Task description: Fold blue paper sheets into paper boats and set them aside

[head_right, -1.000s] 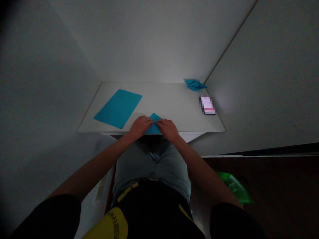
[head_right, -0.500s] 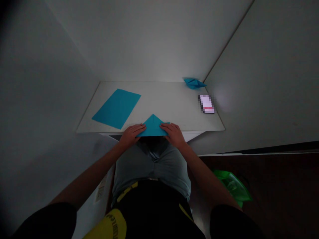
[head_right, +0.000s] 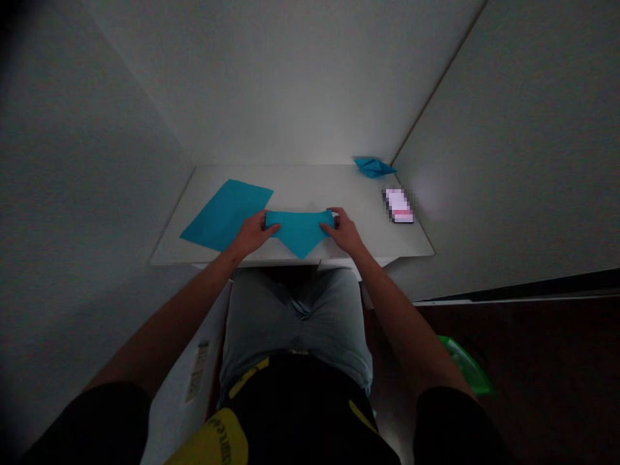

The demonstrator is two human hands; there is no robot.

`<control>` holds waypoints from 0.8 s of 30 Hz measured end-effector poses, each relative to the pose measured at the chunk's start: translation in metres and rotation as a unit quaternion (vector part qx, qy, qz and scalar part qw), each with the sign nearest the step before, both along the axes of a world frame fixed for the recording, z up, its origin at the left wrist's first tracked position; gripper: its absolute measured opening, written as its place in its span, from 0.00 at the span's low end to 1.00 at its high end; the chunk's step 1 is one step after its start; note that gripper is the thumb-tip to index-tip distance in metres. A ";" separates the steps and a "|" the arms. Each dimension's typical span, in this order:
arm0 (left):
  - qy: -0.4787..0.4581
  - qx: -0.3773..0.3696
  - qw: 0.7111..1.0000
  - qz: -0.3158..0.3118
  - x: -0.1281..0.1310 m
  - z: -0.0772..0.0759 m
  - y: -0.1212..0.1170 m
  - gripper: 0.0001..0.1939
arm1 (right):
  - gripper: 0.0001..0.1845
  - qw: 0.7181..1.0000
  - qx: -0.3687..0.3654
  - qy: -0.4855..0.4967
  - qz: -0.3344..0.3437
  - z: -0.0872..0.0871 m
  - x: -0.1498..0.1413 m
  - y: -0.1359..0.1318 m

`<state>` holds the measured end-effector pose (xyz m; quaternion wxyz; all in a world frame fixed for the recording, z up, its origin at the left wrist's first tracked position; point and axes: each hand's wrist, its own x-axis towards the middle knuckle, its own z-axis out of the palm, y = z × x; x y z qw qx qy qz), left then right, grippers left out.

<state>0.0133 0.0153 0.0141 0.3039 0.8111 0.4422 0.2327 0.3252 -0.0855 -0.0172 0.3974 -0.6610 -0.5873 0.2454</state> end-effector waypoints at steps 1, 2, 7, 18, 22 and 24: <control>0.025 0.013 1.000 0.011 0.002 -0.010 0.000 0.19 | 0.38 1.000 -0.001 -0.031 -0.007 -0.009 0.001 0.003; 0.045 0.031 0.998 0.017 0.003 -0.020 -0.001 0.20 | 0.37 0.998 0.003 -0.064 -0.010 -0.018 0.001 0.005; 0.039 0.138 0.989 0.036 -0.001 -0.055 -0.010 0.31 | 0.33 0.977 0.071 -0.199 0.005 -0.043 0.000 -0.001; 0.045 0.173 0.966 -0.185 -0.022 -0.055 -0.026 0.17 | 0.18 0.951 0.069 -0.263 0.150 -0.024 -0.007 -0.032; 0.062 0.159 0.951 -0.258 -0.047 -0.057 -0.031 0.28 | 0.24 0.934 0.057 -0.271 0.228 -0.018 0.004 -0.055; 0.070 0.144 0.943 -0.293 -0.055 -0.055 -0.030 0.30 | 0.27 0.927 0.046 -0.265 0.260 -0.016 0.011 -0.063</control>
